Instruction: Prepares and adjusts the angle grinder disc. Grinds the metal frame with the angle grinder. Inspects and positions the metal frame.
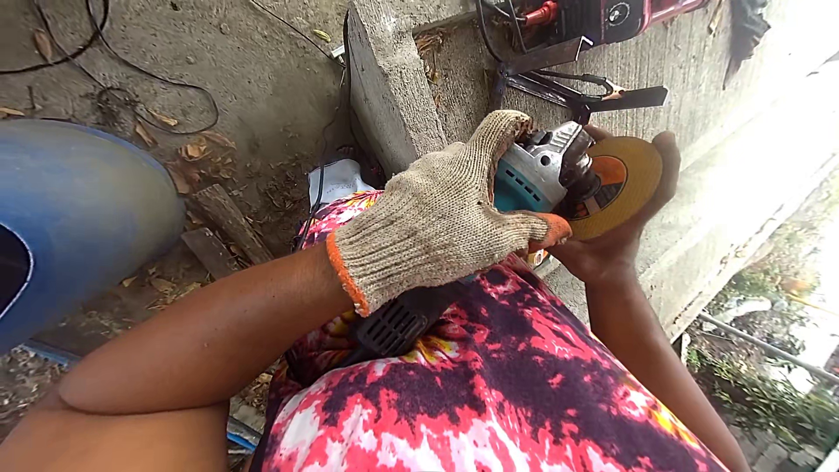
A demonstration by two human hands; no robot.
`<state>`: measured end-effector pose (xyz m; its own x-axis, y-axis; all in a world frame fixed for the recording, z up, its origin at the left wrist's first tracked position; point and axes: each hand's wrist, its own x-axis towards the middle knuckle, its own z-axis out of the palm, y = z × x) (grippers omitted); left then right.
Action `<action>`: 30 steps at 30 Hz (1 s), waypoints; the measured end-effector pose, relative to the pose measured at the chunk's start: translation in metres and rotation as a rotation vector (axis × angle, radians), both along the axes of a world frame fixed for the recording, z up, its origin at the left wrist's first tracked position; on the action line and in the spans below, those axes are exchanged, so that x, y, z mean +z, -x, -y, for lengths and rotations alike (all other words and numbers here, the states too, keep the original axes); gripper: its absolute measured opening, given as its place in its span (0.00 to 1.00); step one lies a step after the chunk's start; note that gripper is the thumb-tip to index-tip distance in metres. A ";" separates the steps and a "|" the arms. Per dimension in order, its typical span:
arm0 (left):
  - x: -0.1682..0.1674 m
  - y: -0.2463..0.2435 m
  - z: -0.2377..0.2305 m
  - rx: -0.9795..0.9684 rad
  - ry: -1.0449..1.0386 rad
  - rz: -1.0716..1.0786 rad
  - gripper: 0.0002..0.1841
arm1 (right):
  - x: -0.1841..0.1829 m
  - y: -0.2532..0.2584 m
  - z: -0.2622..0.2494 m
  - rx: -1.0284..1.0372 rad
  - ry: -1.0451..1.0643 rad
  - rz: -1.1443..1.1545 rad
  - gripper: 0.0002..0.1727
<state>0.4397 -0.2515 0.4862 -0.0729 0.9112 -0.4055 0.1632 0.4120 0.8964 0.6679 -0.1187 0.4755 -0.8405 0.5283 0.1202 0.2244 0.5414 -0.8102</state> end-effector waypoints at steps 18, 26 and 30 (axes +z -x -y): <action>-0.080 -0.042 0.008 0.207 -0.436 0.089 0.48 | -0.001 -0.011 0.017 -0.077 0.252 -0.097 0.72; -0.016 0.001 0.007 0.123 0.066 0.618 0.39 | -0.005 -0.002 0.018 -0.047 0.359 -0.150 0.73; -0.029 0.001 0.005 0.141 0.020 0.688 0.37 | -0.006 -0.006 0.010 -0.156 0.559 -0.277 0.75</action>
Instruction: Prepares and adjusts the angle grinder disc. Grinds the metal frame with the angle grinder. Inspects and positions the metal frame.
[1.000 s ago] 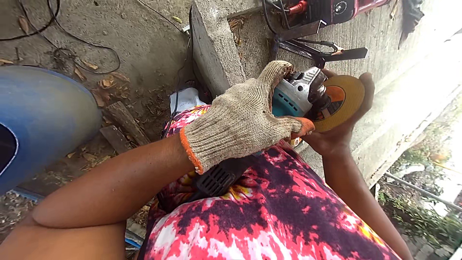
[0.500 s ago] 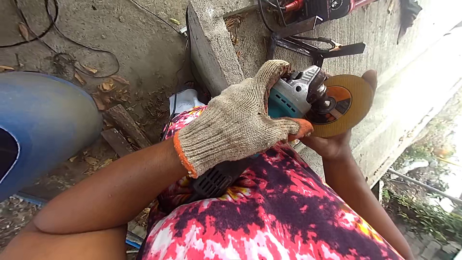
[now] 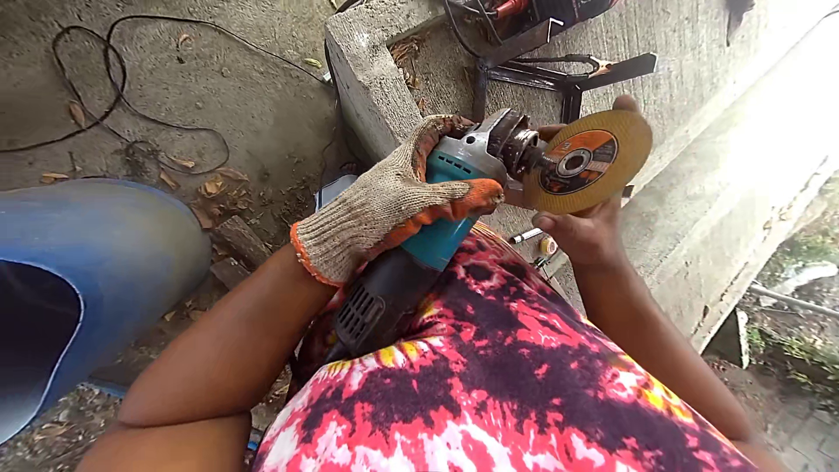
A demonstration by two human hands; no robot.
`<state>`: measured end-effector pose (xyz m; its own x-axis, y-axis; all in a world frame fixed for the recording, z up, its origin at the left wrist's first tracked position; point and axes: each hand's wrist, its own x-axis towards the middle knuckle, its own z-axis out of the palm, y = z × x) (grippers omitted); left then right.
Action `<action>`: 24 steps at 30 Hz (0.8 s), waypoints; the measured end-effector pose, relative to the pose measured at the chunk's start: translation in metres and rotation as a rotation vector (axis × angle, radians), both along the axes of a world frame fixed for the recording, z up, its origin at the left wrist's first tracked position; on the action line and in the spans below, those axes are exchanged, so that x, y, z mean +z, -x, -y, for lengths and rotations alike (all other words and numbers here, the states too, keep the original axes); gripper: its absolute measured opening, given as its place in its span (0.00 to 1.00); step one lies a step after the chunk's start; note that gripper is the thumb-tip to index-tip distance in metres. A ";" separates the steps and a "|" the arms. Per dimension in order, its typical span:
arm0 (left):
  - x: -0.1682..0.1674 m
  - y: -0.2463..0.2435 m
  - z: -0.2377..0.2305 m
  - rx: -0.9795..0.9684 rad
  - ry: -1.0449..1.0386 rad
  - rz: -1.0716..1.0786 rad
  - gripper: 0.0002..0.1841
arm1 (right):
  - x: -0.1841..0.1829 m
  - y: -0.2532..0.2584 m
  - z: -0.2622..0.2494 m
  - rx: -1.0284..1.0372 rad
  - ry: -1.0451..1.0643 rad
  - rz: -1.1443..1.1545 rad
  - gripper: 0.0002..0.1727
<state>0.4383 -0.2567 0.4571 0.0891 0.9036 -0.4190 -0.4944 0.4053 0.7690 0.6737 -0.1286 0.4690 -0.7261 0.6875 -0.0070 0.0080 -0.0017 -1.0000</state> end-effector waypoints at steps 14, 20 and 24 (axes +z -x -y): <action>-0.013 -0.009 -0.003 0.003 0.072 0.159 0.39 | 0.002 -0.021 -0.003 0.031 0.825 -0.566 0.24; -0.035 -0.012 0.001 -0.032 0.021 0.274 0.43 | 0.006 -0.013 0.023 -0.194 0.597 0.033 0.20; -0.030 -0.013 0.006 -0.028 0.006 0.177 0.38 | 0.022 -0.005 0.000 0.075 -0.287 0.406 0.25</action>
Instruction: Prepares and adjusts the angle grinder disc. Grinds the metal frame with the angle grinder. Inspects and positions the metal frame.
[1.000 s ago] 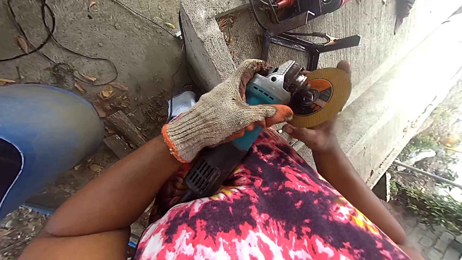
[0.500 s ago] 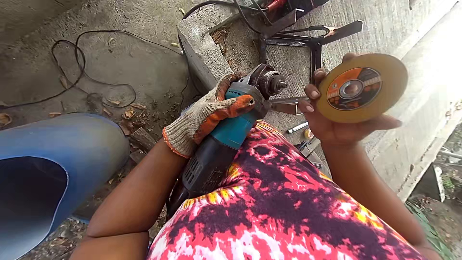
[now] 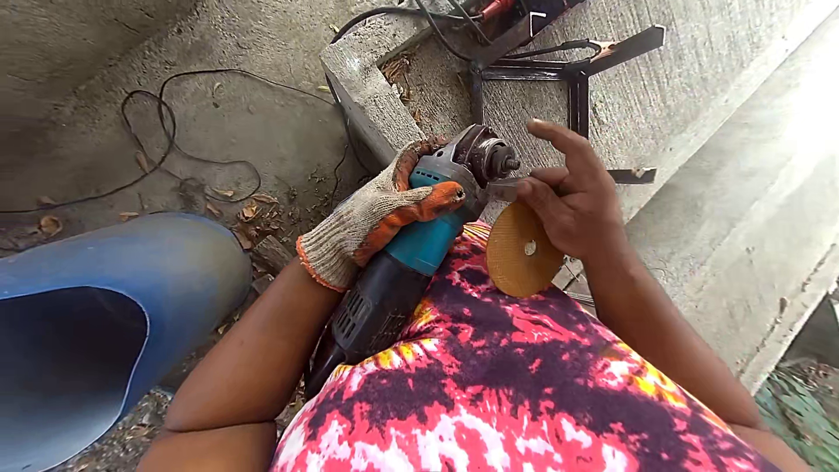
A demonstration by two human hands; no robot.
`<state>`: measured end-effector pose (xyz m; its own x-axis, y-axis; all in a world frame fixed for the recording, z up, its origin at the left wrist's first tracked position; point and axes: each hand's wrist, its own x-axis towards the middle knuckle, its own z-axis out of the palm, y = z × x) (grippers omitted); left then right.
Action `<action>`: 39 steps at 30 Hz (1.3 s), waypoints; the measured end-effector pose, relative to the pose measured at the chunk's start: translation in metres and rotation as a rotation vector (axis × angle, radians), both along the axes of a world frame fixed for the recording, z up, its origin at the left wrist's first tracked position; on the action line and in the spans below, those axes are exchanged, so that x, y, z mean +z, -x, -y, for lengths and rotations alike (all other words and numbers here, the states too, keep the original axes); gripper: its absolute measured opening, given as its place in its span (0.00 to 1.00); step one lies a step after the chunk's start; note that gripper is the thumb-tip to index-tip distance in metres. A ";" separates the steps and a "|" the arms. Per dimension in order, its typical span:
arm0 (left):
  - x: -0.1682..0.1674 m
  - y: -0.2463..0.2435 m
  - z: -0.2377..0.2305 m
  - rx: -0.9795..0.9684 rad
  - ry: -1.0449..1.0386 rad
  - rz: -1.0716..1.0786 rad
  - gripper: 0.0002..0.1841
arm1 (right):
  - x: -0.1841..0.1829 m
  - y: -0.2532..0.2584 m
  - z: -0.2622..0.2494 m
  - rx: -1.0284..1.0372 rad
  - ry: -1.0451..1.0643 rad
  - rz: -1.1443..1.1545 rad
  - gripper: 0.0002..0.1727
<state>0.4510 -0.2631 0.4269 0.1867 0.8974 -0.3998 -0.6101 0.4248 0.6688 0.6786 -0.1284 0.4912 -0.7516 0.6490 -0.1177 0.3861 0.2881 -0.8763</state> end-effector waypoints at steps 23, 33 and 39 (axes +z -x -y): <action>0.083 -0.008 0.011 -0.018 -0.034 -0.904 0.46 | -0.003 -0.003 0.001 0.116 -0.585 -0.101 0.22; 0.053 -0.007 0.017 0.114 -0.100 -0.558 0.42 | 0.005 0.005 -0.001 0.193 -0.482 -0.026 0.23; 0.024 -0.001 0.017 0.095 0.022 -0.095 0.40 | 0.019 -0.003 -0.015 0.016 -0.054 -0.161 0.12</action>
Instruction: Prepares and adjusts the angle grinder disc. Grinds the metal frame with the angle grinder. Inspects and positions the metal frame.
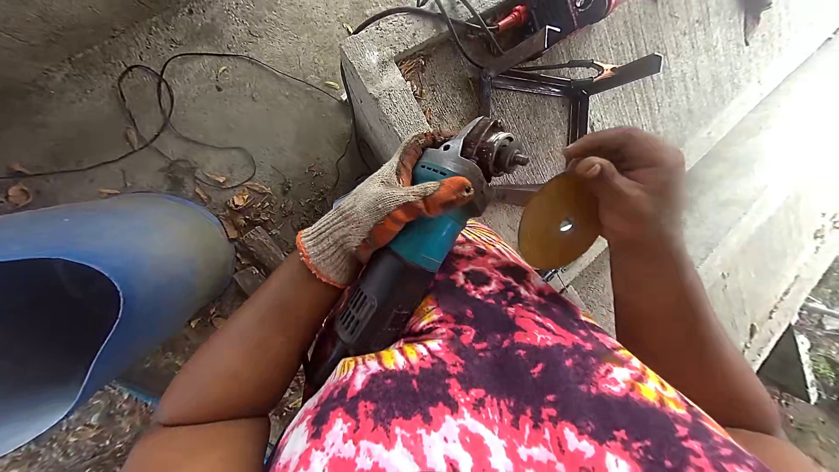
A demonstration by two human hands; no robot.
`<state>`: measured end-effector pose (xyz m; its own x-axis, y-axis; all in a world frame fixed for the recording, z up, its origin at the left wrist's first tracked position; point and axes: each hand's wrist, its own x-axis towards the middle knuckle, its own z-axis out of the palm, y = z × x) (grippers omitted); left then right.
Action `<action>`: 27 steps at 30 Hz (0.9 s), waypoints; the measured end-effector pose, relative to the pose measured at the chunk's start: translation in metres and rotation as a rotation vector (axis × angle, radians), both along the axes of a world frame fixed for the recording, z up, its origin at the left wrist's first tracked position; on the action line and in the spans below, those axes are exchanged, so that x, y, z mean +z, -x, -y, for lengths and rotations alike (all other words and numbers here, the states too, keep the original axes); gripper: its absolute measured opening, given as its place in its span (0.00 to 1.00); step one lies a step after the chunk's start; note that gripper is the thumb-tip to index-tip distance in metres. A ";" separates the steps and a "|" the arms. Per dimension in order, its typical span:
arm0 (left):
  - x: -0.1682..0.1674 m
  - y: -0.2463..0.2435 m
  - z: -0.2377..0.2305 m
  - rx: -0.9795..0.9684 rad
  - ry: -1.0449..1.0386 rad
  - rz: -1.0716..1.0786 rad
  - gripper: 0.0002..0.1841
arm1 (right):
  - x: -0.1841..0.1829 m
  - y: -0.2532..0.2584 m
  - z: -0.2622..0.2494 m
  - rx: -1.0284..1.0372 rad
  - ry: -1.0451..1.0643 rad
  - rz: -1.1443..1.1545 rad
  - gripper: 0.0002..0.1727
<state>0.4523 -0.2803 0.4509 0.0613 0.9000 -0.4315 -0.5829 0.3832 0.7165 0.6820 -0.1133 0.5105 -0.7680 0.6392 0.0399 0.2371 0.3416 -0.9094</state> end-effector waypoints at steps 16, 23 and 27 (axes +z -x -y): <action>-0.024 -0.008 0.021 -0.042 -0.172 0.299 0.34 | -0.014 0.059 0.029 -0.209 -0.108 -0.236 0.06; -0.025 -0.006 0.024 -0.072 -0.195 0.391 0.35 | -0.017 0.065 0.037 -0.238 -0.170 -0.206 0.07; -0.025 -0.006 0.025 -0.068 -0.201 0.373 0.35 | -0.019 0.065 0.039 -0.270 -0.216 -0.199 0.07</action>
